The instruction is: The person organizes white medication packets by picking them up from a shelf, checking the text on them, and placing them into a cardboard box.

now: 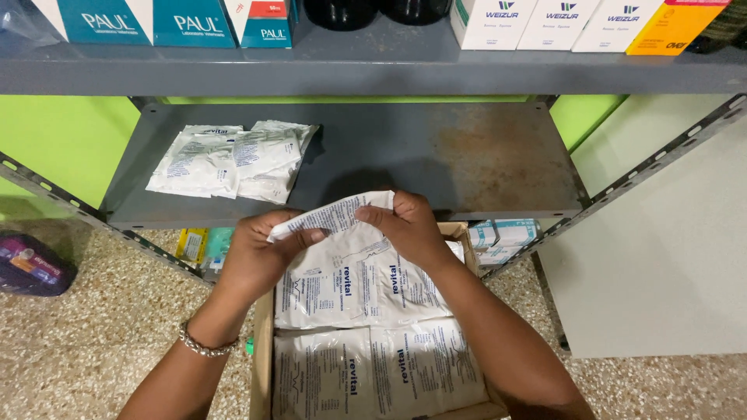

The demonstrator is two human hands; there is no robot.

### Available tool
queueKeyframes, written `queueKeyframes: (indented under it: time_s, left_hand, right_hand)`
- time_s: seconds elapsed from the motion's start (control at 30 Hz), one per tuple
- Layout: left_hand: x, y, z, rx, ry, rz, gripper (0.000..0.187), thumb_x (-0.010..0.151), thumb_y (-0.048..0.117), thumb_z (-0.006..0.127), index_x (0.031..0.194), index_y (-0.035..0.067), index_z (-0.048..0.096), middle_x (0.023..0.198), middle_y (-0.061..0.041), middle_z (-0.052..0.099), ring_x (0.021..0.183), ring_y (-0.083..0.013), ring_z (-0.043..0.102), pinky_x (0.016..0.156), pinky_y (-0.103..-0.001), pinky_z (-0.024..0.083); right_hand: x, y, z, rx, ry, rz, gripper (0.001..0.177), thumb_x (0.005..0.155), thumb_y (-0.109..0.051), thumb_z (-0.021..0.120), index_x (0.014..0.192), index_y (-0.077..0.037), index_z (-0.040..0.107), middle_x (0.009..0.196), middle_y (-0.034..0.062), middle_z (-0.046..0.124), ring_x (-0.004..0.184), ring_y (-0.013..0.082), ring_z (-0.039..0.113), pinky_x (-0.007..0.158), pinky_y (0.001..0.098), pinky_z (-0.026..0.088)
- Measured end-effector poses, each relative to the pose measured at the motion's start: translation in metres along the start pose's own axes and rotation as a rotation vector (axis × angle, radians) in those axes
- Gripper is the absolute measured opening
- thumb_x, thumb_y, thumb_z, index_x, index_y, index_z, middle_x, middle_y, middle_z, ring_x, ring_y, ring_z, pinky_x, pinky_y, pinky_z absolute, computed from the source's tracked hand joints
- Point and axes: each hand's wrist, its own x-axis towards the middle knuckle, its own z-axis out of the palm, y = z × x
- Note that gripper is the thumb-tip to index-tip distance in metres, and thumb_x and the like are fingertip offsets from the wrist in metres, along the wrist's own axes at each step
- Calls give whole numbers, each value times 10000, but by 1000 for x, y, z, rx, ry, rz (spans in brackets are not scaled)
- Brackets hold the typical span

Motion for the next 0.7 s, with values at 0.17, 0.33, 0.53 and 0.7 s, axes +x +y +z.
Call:
queueKeyframes:
  time_s: [0.17,0.33,0.53,0.7]
  left_hand:
    - [2,-4,-2,20,27,2,115,832,83,846,928,28,813,671,-81,707,640,-106,547,638,-249,446]
    - [-4,4,1,33,32,-15,128,881,119,805,968,27,819,702,-105,722,668,-133,565,678,-284,473]
    - [-11,14,7,20,17,-7,158,921,150,766,1025,49,828,770,-116,760,752,-133,584,746,-313,520]
    - [-2,-27,0,-23,28,-31,175,976,168,706,1042,46,811,767,-132,750,714,-169,616,729,-339,526]
  right_hand:
    - [6,8,-7,129,-61,-117,150,943,-211,772,1035,-94,749,765,65,726,726,96,666,749,254,524]
    - [27,66,-32,101,-62,-109,214,1016,-322,695,984,-124,773,720,32,705,667,54,634,710,229,513]
    - [21,49,-24,22,7,-145,289,1057,-384,608,965,-152,752,686,-10,647,666,19,573,691,201,474]
    - [25,63,-22,-117,95,-204,334,1067,-392,598,1060,-105,769,714,63,704,703,98,651,717,264,537]
